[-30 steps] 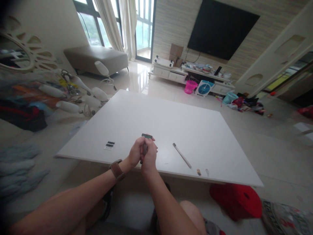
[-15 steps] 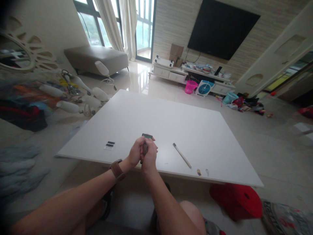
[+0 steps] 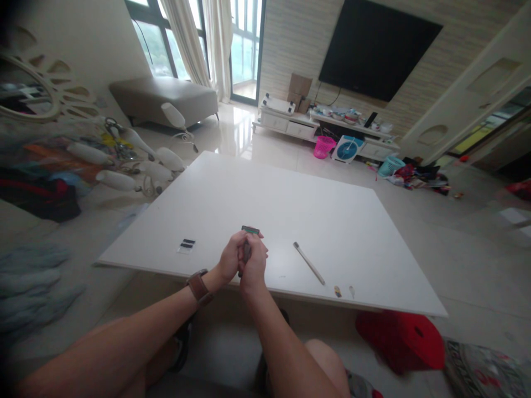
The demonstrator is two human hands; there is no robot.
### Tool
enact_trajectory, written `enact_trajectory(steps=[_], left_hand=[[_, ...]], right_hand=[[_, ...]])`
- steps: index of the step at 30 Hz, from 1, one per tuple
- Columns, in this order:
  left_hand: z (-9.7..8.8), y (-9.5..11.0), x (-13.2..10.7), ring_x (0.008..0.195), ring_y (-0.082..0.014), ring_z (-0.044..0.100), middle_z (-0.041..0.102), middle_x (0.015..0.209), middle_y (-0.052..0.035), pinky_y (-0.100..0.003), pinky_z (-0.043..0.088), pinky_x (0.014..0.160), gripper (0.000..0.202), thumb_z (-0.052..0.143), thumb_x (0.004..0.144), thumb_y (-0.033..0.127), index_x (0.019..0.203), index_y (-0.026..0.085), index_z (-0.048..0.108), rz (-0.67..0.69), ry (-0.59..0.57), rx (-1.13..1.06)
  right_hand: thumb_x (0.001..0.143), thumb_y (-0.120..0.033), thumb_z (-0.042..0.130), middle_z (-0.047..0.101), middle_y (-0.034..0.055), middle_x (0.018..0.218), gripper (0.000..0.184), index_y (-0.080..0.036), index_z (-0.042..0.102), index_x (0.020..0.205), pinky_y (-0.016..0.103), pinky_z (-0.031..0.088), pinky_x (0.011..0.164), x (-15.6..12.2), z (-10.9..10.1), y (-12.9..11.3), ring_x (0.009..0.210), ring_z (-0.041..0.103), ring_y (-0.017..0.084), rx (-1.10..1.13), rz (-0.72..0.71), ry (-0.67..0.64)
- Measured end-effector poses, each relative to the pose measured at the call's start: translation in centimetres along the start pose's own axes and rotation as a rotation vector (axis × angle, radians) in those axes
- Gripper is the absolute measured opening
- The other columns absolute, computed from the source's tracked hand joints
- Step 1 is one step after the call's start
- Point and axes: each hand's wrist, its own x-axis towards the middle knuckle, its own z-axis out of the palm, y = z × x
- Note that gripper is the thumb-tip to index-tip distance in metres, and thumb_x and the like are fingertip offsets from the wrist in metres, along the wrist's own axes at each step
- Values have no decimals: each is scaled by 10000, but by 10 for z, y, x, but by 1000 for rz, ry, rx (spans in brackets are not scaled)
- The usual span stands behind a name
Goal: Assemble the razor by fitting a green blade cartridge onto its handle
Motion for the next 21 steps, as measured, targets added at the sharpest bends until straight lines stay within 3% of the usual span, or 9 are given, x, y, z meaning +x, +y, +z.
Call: enact_trajectory(steps=[8,21], left_hand=[[2,2,0,787,-244,707,717,775,-87,-324,565,699,426,570,825,520,899,117,689,51,6,41],[1,1,0,820,-254,709,728,828,-95,-332,569,720,440,582,824,540,900,121,696,56,7,39]], right_hand=[[770,-445,635,432,-78,494,280,-227,495,664,228,246,385,0,0,0,421,386,98,11,-19,-15],[761,-459,635,425,-81,508,300,-223,474,671,213,167,367,-1,-1,0,416,332,83,-22,-9,8]])
